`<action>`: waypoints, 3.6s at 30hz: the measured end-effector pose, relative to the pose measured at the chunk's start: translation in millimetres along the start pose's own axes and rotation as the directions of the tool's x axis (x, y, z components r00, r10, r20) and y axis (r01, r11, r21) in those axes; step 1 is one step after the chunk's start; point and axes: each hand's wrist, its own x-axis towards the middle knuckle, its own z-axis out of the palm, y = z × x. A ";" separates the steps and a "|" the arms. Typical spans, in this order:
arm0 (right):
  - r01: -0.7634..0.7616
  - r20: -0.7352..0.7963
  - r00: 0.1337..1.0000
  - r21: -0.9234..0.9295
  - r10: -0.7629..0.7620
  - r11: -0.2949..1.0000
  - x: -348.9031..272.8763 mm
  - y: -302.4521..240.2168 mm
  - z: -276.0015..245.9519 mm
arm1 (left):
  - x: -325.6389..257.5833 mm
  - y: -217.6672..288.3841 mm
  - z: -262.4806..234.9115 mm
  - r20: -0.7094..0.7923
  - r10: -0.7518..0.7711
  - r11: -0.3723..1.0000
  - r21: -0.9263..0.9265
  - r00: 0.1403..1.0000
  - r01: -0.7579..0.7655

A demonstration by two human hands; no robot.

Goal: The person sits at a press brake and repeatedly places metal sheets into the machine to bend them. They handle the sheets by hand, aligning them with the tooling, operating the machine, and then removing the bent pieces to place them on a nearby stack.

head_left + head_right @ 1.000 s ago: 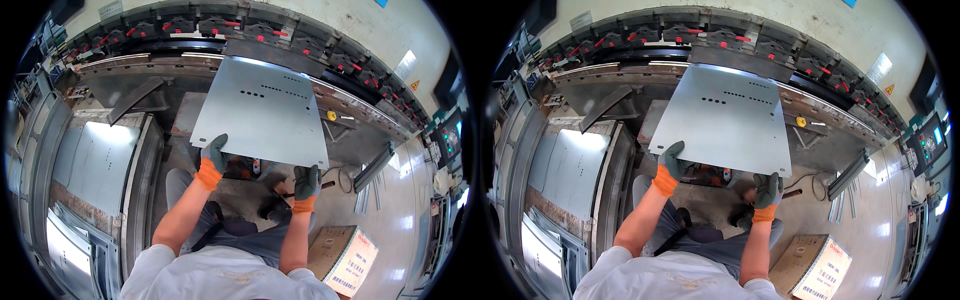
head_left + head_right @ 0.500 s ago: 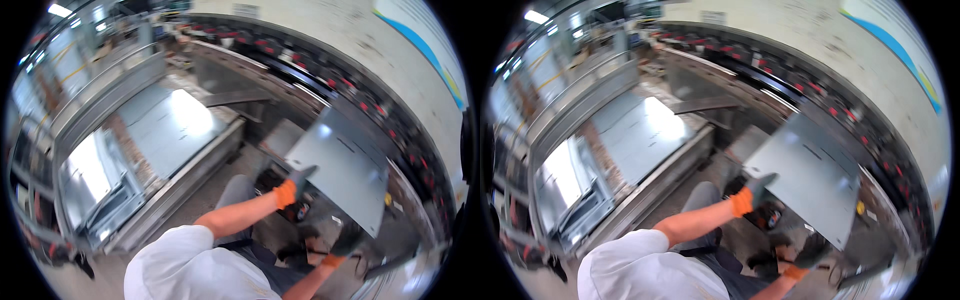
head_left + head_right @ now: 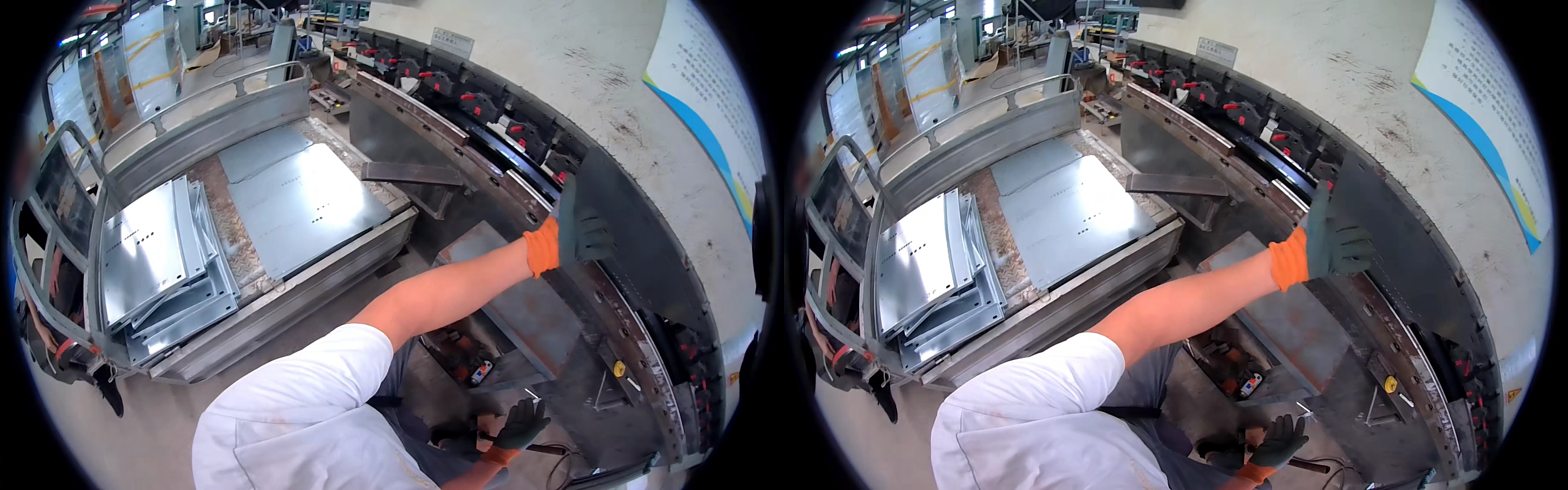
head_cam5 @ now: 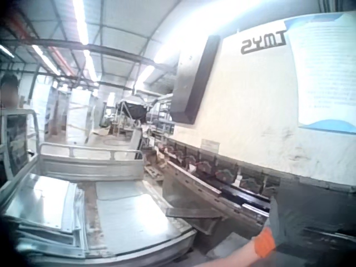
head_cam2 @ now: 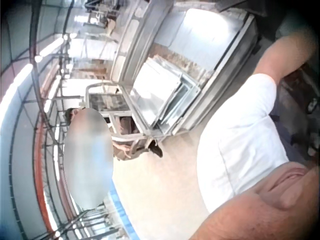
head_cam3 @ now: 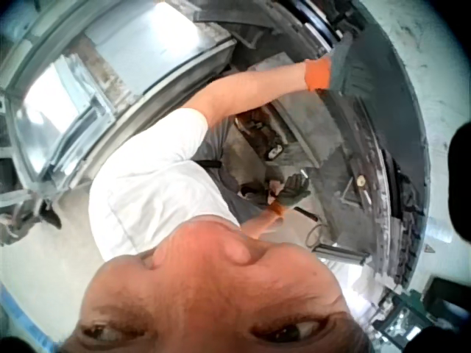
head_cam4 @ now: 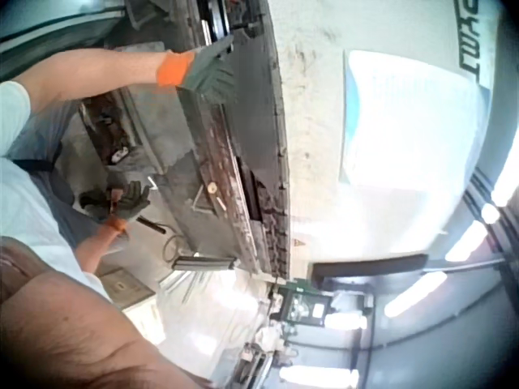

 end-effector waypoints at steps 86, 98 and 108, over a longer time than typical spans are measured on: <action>0.185 0.168 0.958 0.248 -0.231 0.951 68.9 -120.3 -29.8 | -98.7 -68.9 -187.3 -0.250 0.147 0.973 0.212 0.957 -0.094; 0.149 0.122 0.974 0.300 -0.193 0.942 153.3 -125.2 -17.9 | -48.0 -116.7 -217.4 -0.449 0.072 0.994 0.108 0.890 -0.026; 0.165 0.018 0.985 0.208 -0.172 0.964 176.1 -111.5 -47.9 | -47.1 -120.0 -216.9 -0.581 0.109 0.976 0.218 0.806 0.025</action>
